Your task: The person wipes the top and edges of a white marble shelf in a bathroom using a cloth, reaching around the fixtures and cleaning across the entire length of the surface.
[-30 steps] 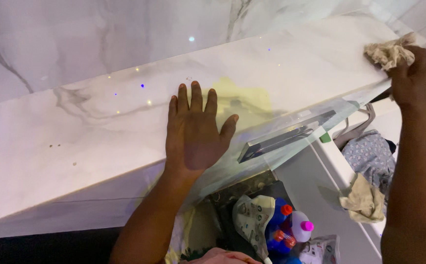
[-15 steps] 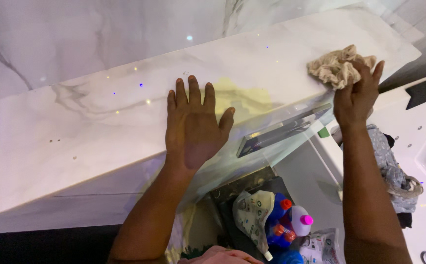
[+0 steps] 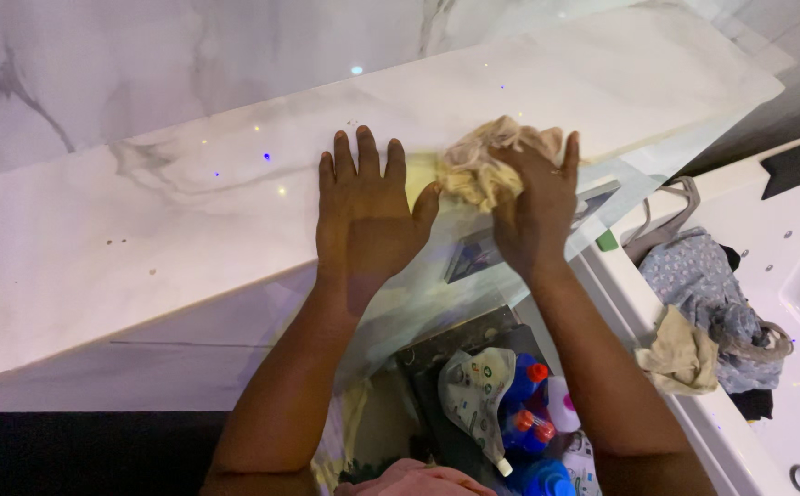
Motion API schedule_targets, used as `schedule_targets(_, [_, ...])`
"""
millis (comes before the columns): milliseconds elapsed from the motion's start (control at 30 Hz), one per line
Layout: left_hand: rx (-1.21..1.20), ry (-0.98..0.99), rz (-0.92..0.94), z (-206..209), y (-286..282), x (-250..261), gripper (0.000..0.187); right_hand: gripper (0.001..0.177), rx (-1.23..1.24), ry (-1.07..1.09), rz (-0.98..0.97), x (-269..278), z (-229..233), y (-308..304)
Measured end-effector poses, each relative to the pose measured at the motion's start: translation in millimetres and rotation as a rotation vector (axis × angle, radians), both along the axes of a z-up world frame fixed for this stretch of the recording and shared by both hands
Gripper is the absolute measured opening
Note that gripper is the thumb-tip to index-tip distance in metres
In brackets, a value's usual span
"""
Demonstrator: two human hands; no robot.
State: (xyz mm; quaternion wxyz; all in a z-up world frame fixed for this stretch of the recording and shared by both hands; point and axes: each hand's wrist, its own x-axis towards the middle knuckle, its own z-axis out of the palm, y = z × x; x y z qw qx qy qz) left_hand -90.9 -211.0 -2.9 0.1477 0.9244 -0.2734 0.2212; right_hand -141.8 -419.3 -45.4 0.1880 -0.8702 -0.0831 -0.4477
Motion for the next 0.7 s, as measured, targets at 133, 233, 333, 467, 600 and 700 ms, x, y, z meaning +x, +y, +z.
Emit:
schedule_targets(133, [-0.007, 0.037, -0.013, 2, 4, 2, 0.073, 0.045, -0.047, 0.051, 0.092, -8, 2, 11])
schedule_targets(233, [0.006, 0.112, -0.058, 7, 15, -3, 0.072, 0.049, -0.095, 0.119, 0.021, -6, -1, -11])
schedule_targets(333, [0.034, 0.136, -0.039, 12, 53, -9, 0.073, 0.043, -0.078, 0.159, -0.083, 1, -9, -53])
schedule_targets(467, [0.020, 0.129, 0.170, 22, 152, -22, 0.074, 0.034, -0.063, 0.163, -0.171, -4, -15, -119])
schedule_targets(600, [-0.024, 0.163, 0.402, 21, 230, -30, 0.072, 0.032, -0.040, 0.145, -0.251, 2, -17, -117])
schedule_targets(700, [-0.076, 0.124, 0.414, 7, 248, -28, 0.073, 0.027, -0.011, 0.116, -0.239, 3, -14, -71])
